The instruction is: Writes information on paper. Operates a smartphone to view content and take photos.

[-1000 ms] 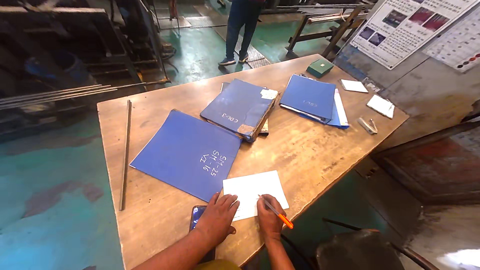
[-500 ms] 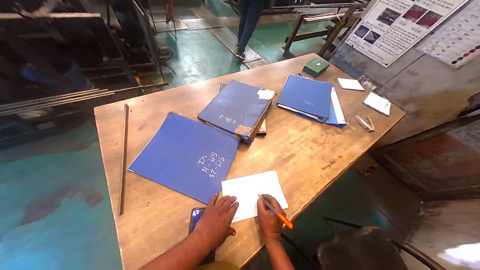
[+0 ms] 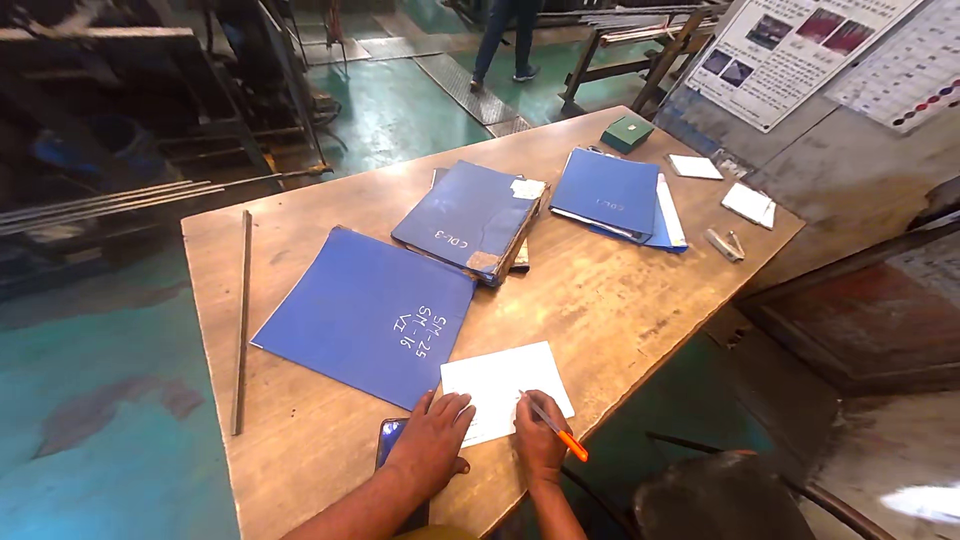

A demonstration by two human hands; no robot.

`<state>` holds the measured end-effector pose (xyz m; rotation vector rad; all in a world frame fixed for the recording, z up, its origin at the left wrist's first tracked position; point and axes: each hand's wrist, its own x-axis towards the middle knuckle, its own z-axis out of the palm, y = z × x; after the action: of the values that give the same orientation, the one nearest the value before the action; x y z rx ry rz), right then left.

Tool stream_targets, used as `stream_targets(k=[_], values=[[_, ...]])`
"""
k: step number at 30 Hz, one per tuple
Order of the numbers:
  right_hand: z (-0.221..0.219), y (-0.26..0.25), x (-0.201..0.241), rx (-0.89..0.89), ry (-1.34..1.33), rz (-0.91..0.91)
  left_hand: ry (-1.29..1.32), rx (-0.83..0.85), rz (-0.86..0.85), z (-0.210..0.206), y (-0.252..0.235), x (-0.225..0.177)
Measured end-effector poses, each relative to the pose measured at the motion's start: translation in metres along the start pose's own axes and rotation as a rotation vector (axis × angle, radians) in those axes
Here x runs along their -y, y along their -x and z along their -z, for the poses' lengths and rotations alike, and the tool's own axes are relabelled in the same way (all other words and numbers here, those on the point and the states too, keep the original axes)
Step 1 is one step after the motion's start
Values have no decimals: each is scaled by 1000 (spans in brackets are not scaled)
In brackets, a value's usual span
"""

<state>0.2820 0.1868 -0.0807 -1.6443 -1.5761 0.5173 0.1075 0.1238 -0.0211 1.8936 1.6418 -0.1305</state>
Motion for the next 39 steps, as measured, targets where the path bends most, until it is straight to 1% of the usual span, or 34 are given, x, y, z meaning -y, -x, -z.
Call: stream_targets(k=[8,15,23,29,39], values=[[-1,0,-1,6,-23,-26,-4,-3,-4,-1,1,0],[-1,-1,0,1,7,0,2,-18,-9,-2,0,1],[-1,-1,0,15,-8,-13,2,-15,-12,-1,2,1],[-1,0,1,10,-24,-69,3,-23,-11,-3,1,2],[-1,-1,0,8,-16,-57,-5,0,-2,0,1,-1]])
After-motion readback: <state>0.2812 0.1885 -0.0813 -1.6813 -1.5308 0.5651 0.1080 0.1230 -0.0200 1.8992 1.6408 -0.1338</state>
